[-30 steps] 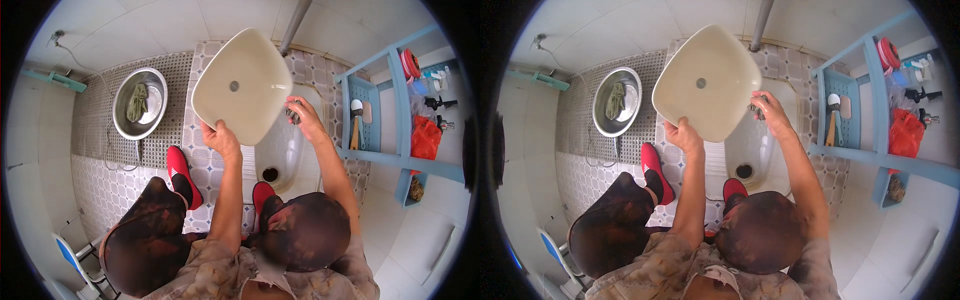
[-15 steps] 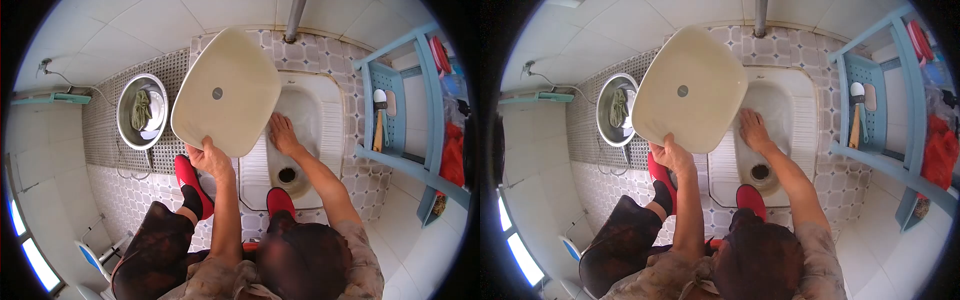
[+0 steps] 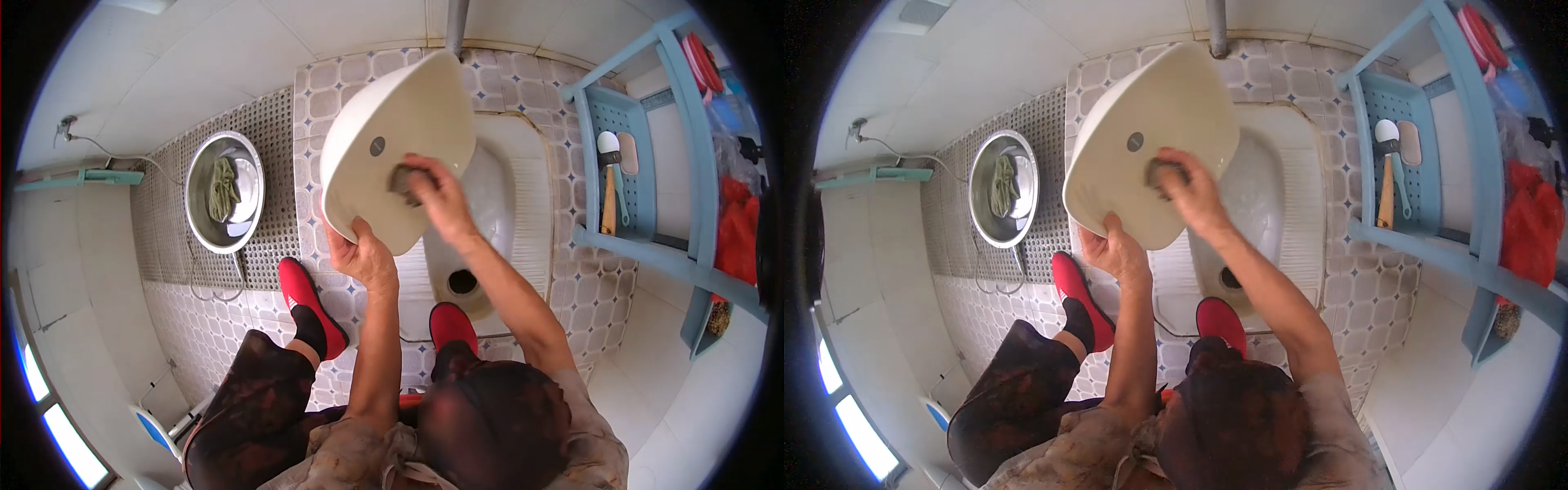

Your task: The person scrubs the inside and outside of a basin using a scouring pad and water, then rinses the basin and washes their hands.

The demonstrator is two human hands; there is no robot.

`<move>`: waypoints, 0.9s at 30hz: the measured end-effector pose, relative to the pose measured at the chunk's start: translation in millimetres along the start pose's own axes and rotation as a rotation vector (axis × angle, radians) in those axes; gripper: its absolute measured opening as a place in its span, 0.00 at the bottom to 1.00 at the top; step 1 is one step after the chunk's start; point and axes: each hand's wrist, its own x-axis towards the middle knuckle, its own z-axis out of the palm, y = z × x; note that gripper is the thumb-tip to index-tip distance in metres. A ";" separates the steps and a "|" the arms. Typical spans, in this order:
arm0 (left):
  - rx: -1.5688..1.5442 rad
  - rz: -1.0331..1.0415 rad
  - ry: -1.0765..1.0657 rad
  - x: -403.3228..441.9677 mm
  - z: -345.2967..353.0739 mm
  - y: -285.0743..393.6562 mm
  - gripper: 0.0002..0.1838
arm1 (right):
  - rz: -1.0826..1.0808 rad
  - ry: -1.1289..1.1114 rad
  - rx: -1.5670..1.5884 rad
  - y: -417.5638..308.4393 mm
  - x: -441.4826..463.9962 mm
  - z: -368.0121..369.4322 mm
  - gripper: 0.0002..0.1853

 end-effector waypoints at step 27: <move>-0.168 -0.063 -0.012 8.3 7.7 -9.6 0.25 | -0.126 -0.045 -0.660 -259.4 39.0 -54.0 0.21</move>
